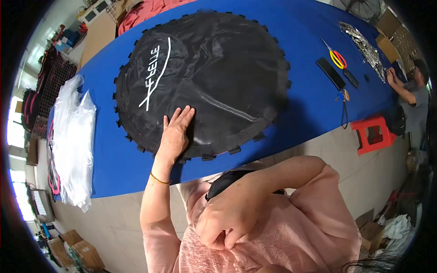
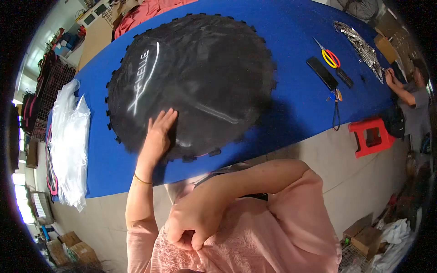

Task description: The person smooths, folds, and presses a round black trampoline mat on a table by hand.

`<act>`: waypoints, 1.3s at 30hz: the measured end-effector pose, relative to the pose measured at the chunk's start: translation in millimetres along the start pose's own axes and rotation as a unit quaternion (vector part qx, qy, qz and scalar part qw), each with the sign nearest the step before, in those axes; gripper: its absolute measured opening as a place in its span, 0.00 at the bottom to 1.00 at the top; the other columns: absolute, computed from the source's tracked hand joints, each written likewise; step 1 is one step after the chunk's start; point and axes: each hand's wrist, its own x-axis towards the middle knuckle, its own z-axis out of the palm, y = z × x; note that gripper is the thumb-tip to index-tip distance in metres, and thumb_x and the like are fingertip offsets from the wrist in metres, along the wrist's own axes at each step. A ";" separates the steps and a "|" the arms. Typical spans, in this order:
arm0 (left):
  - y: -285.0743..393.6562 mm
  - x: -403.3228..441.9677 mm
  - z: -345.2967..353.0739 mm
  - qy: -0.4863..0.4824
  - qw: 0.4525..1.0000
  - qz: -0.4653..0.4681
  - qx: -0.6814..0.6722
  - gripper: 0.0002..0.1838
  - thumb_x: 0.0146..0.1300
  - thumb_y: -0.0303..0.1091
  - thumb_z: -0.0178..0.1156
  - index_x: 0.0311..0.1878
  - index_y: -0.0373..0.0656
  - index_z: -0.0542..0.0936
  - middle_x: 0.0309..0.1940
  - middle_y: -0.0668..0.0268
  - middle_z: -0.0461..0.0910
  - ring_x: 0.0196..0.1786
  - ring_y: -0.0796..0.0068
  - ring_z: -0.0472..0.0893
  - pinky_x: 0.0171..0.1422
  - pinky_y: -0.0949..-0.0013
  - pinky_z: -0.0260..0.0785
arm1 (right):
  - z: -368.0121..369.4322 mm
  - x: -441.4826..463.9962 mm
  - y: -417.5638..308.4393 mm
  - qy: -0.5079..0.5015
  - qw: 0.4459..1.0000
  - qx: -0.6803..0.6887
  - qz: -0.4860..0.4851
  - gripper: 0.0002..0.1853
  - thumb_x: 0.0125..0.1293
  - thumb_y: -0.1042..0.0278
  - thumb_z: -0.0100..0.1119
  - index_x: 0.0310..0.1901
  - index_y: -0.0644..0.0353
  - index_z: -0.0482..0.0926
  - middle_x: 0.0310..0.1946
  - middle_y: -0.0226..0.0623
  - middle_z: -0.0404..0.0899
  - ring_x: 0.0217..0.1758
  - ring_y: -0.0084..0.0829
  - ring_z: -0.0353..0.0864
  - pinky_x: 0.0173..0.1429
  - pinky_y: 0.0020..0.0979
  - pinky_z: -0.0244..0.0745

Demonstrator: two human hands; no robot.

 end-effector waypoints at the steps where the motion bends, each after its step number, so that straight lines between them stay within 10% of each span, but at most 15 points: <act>1: -0.1 0.0 -0.6 0.001 1.000 0.001 0.005 0.45 0.58 0.12 0.51 0.82 0.53 0.70 0.82 0.66 0.68 0.85 0.54 0.64 0.86 0.30 0.49 | 0.5 -2.3 5.2 0.034 0.998 -0.045 -0.040 0.01 0.68 0.74 0.63 0.38 0.59 0.81 0.35 0.37 0.83 0.42 0.39 0.83 0.50 0.40 0.75; 7: -2.2 5.6 -0.1 -0.001 0.999 0.020 0.031 0.44 0.58 0.14 0.53 0.81 0.53 0.71 0.82 0.66 0.68 0.83 0.50 0.66 0.85 0.29 0.53 | -33.9 -65.1 -2.7 0.308 0.890 -0.335 0.024 0.02 0.70 0.67 0.67 0.40 0.53 0.86 0.42 0.32 0.85 0.49 0.37 0.84 0.56 0.42 0.74; 11: 26.3 17.0 -0.2 -0.017 0.997 0.074 0.015 0.41 0.59 0.16 0.57 0.78 0.50 0.74 0.81 0.66 0.70 0.83 0.50 0.66 0.84 0.29 0.52 | -63.6 -131.8 2.5 0.554 0.692 -0.403 0.227 0.05 0.70 0.72 0.69 0.42 0.62 0.87 0.44 0.37 0.87 0.47 0.33 0.87 0.53 0.33 0.81; 18: 82.0 45.0 34.9 -0.009 0.982 0.180 0.055 0.30 0.72 0.28 0.55 0.78 0.51 0.75 0.80 0.68 0.71 0.82 0.54 0.67 0.85 0.30 0.51 | -70.1 -259.1 75.2 0.667 0.435 -0.465 0.387 0.19 0.78 0.60 0.61 0.63 0.63 0.82 0.64 0.44 0.83 0.66 0.40 0.83 0.71 0.36 0.75; 39: 59.1 20.2 20.0 0.024 0.988 0.131 0.072 0.32 0.68 0.24 0.56 0.77 0.47 0.76 0.77 0.65 0.75 0.80 0.52 0.71 0.83 0.28 0.53 | -64.5 -270.8 104.0 0.621 0.377 -0.571 0.381 0.19 0.79 0.59 0.59 0.64 0.60 0.82 0.69 0.42 0.81 0.76 0.43 0.76 0.80 0.42 0.65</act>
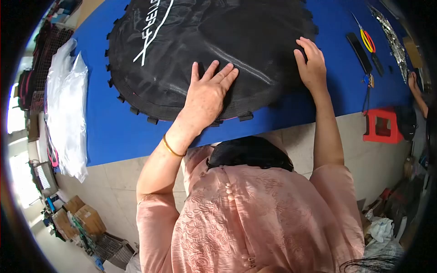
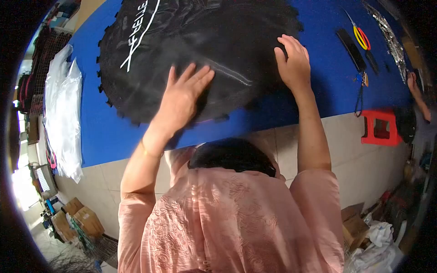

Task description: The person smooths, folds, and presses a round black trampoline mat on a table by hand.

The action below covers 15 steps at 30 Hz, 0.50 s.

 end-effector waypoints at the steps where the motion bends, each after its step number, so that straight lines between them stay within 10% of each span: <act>1: -4.1 2.0 2.3 0.008 1.000 -0.002 -0.003 0.31 0.69 0.25 0.56 0.77 0.47 0.76 0.77 0.65 0.75 0.79 0.52 0.71 0.83 0.28 0.53 | -0.2 -0.6 0.1 -0.002 1.000 0.002 -0.003 0.19 0.79 0.59 0.59 0.64 0.60 0.82 0.69 0.42 0.81 0.76 0.43 0.76 0.80 0.42 0.65; 15: 13.6 2.8 11.1 0.036 0.999 0.010 -0.016 0.30 0.67 0.29 0.56 0.74 0.46 0.78 0.75 0.63 0.77 0.77 0.53 0.72 0.81 0.27 0.54 | 0.2 0.0 3.0 0.005 1.000 -0.002 -0.017 0.18 0.78 0.61 0.60 0.63 0.59 0.82 0.68 0.44 0.81 0.76 0.45 0.75 0.79 0.45 0.66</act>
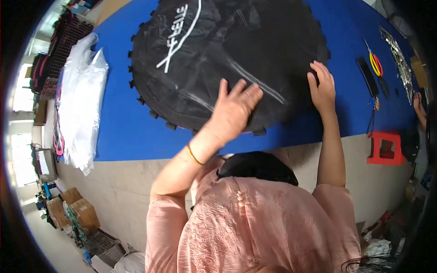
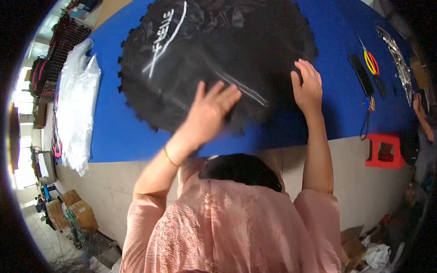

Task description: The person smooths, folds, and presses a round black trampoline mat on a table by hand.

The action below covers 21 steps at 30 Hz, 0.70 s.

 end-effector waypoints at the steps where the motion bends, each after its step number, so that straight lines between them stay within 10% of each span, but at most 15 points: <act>1: 6.1 -0.4 2.8 0.000 1.000 0.006 0.014 0.29 0.68 0.29 0.56 0.74 0.46 0.78 0.75 0.63 0.77 0.78 0.53 0.72 0.81 0.27 0.53 | 1.5 -1.1 2.1 0.004 1.000 -0.006 -0.011 0.17 0.79 0.62 0.60 0.63 0.59 0.82 0.68 0.43 0.81 0.75 0.45 0.75 0.79 0.45 0.67; 14: -102.1 -19.0 -27.4 -0.062 0.971 -0.208 0.103 0.40 0.62 0.20 0.59 0.80 0.52 0.72 0.81 0.68 0.70 0.82 0.52 0.68 0.84 0.27 0.51 | -0.5 -1.3 -5.0 0.013 1.000 0.020 0.014 0.17 0.78 0.63 0.62 0.63 0.60 0.81 0.68 0.44 0.81 0.76 0.47 0.75 0.79 0.46 0.66; 21: -24.7 20.1 10.6 -0.047 0.994 -0.033 0.088 0.33 0.69 0.27 0.56 0.79 0.48 0.73 0.80 0.65 0.72 0.80 0.54 0.70 0.84 0.27 0.50 | 6.6 -1.9 -4.2 0.047 0.998 0.031 0.001 0.17 0.75 0.65 0.63 0.61 0.59 0.83 0.66 0.43 0.82 0.75 0.45 0.76 0.78 0.46 0.67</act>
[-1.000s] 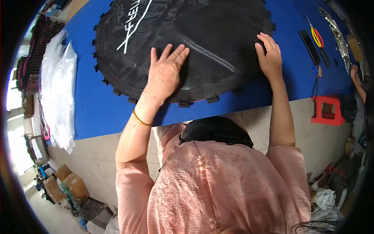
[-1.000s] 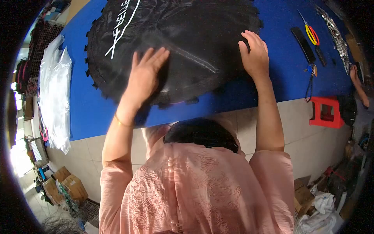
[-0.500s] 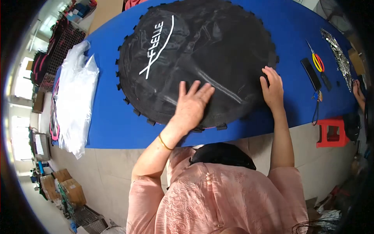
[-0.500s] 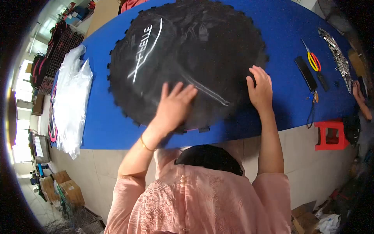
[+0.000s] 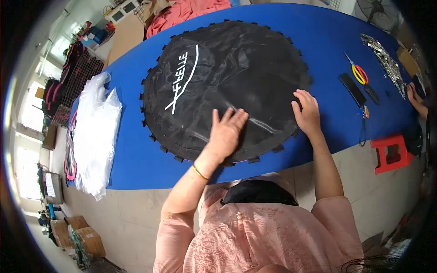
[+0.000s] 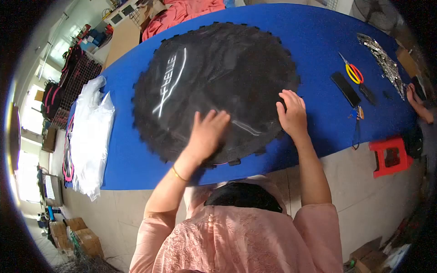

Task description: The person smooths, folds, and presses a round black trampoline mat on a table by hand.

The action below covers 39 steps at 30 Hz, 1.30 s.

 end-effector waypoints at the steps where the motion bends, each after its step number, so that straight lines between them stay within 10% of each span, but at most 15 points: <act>1: 15.5 3.1 -0.3 0.007 0.999 0.024 -0.022 0.33 0.69 0.28 0.56 0.79 0.47 0.73 0.79 0.64 0.72 0.80 0.53 0.70 0.84 0.28 0.49 | -0.1 -0.9 -1.3 0.007 1.000 0.003 0.002 0.16 0.74 0.65 0.63 0.60 0.59 0.83 0.66 0.43 0.83 0.74 0.46 0.77 0.78 0.46 0.67; 15: -6.3 -11.1 -12.0 -0.046 0.996 -0.076 0.031 0.37 0.66 0.24 0.57 0.81 0.51 0.70 0.82 0.68 0.69 0.82 0.55 0.68 0.84 0.27 0.50 | 3.5 1.0 -10.5 0.012 0.999 -0.012 0.027 0.16 0.72 0.65 0.65 0.58 0.59 0.83 0.65 0.44 0.82 0.73 0.45 0.76 0.79 0.45 0.67; 25: 87.5 11.9 -9.6 -0.006 0.996 0.083 0.042 0.29 0.74 0.33 0.53 0.78 0.44 0.73 0.79 0.64 0.72 0.81 0.56 0.69 0.86 0.28 0.46 | 6.3 -0.4 -7.7 0.015 1.000 -0.019 0.017 0.18 0.71 0.65 0.63 0.58 0.63 0.82 0.64 0.45 0.82 0.74 0.45 0.75 0.79 0.47 0.64; 39: -52.0 -2.9 -10.9 -0.069 0.986 -0.138 0.066 0.32 0.71 0.30 0.54 0.79 0.51 0.72 0.80 0.70 0.72 0.81 0.61 0.69 0.82 0.24 0.50 | 4.7 -3.2 0.2 -0.011 1.000 0.018 -0.004 0.19 0.73 0.65 0.62 0.61 0.62 0.82 0.67 0.46 0.81 0.77 0.46 0.73 0.80 0.47 0.64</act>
